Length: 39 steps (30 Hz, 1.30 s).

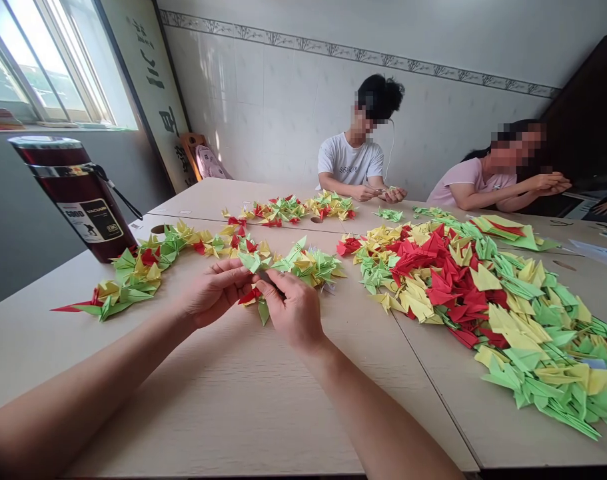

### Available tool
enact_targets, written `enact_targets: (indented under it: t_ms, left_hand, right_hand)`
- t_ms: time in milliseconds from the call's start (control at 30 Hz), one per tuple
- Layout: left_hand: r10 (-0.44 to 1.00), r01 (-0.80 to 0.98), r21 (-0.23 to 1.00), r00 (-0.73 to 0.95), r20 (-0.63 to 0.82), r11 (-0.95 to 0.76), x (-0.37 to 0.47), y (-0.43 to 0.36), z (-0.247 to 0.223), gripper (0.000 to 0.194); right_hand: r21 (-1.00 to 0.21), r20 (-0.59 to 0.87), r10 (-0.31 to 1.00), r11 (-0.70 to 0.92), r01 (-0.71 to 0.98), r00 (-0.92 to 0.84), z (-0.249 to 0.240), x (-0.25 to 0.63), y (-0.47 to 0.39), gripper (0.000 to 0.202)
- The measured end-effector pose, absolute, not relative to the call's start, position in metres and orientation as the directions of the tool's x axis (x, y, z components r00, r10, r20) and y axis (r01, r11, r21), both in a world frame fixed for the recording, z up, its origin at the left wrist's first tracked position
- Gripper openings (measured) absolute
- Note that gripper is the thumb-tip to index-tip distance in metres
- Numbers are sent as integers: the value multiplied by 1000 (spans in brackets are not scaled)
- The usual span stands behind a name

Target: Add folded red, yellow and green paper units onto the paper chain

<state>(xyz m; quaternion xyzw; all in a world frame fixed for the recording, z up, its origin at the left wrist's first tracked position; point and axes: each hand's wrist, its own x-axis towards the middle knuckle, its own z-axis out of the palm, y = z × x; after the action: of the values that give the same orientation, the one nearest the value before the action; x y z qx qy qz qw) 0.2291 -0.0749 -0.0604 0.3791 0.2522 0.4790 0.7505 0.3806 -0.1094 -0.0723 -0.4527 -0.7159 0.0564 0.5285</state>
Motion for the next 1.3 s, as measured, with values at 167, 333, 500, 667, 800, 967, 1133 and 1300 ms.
enact_targets:
  t_ms: [167,333,500,667,800,967,1133,1300]
  left_hand:
    - [910,-528,814,415,-3,244,229,-77,-58,11]
    - [918,-529,819,396,7,222,231,-78,-57,18]
    - [937,-457,882,346,60,113,233,-80,-55,21]
    - [943,-193,942,137,302,-274,233,-81,-53,21]
    - [805,106,799,96,585,-592,228,-79,-58,33]
    - [747,213,716,189,637,-665,224,-79,-62,45]
    - [756,209,727,234,612,-653,224,-80,-63,49]
    - [751,221,719,242,615,-659,225,-80,-64,47]
  right_hand:
    - [-557,709,705,590,584,-36,-72,380,-110,18]
    - [-534,721,693,584,611,-32,-74,382,-108,18]
    - [-537,721,692,597,596,-43,-74,382,-108,18]
    - [-589,687,726,558,584,-1,-73,383,-108,20]
    - [-566,692,721,572,593,-35,-71,384,-108,22]
    - [-557,661,745,564,610,-85,-71,384,-107,21]
    - [-551,636,762,557,621,-119,-74,386,-105,19]
    - [-554,621,773,549,626,-128,-75,385,-104,19]
